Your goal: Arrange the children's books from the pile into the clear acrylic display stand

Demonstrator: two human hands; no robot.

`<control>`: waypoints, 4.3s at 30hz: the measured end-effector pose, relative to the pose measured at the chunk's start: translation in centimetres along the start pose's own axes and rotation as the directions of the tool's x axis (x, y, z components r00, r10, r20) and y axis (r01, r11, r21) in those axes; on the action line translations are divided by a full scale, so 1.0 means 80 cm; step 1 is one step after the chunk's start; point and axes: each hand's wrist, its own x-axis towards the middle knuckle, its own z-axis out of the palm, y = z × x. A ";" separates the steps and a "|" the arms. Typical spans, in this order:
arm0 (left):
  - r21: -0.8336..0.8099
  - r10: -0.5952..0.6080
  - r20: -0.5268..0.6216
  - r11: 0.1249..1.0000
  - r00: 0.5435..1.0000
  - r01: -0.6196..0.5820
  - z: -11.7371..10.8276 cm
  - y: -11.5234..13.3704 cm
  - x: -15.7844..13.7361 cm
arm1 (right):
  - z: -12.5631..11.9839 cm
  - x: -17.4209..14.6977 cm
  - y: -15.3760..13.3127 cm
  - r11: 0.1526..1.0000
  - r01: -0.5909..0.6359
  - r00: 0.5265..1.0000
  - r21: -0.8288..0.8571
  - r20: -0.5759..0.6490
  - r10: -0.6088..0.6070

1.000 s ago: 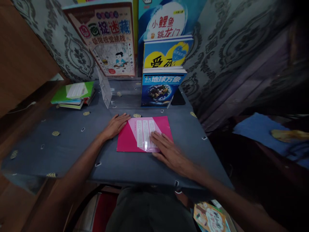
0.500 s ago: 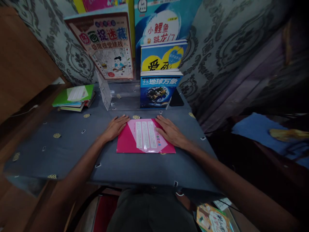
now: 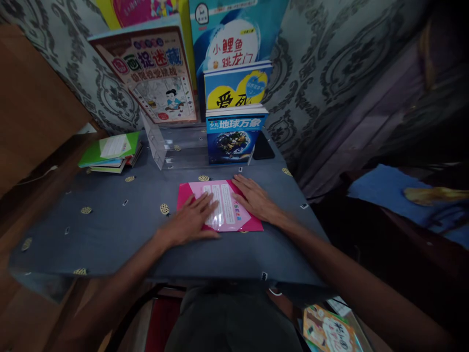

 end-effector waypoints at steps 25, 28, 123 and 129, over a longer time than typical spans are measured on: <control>-0.441 -0.285 -0.636 0.897 0.717 -0.034 -0.029 0.031 -0.039 | -0.065 -0.074 -0.037 0.295 -0.255 0.941 0.921 0.166 0.296; -0.635 -0.499 -0.590 0.772 0.635 0.017 -0.048 0.036 -0.034 | -0.057 -0.065 -0.047 0.125 -0.100 0.968 0.987 0.068 0.242; -0.101 0.148 -0.165 0.981 0.975 -0.166 0.013 -0.029 0.105 | -0.008 0.067 0.021 0.824 -0.005 0.983 0.566 -0.148 0.108; -0.135 0.209 -0.124 0.965 0.970 -0.225 0.013 -0.007 0.092 | -0.008 0.066 0.019 0.832 -0.001 0.985 0.555 -0.143 0.097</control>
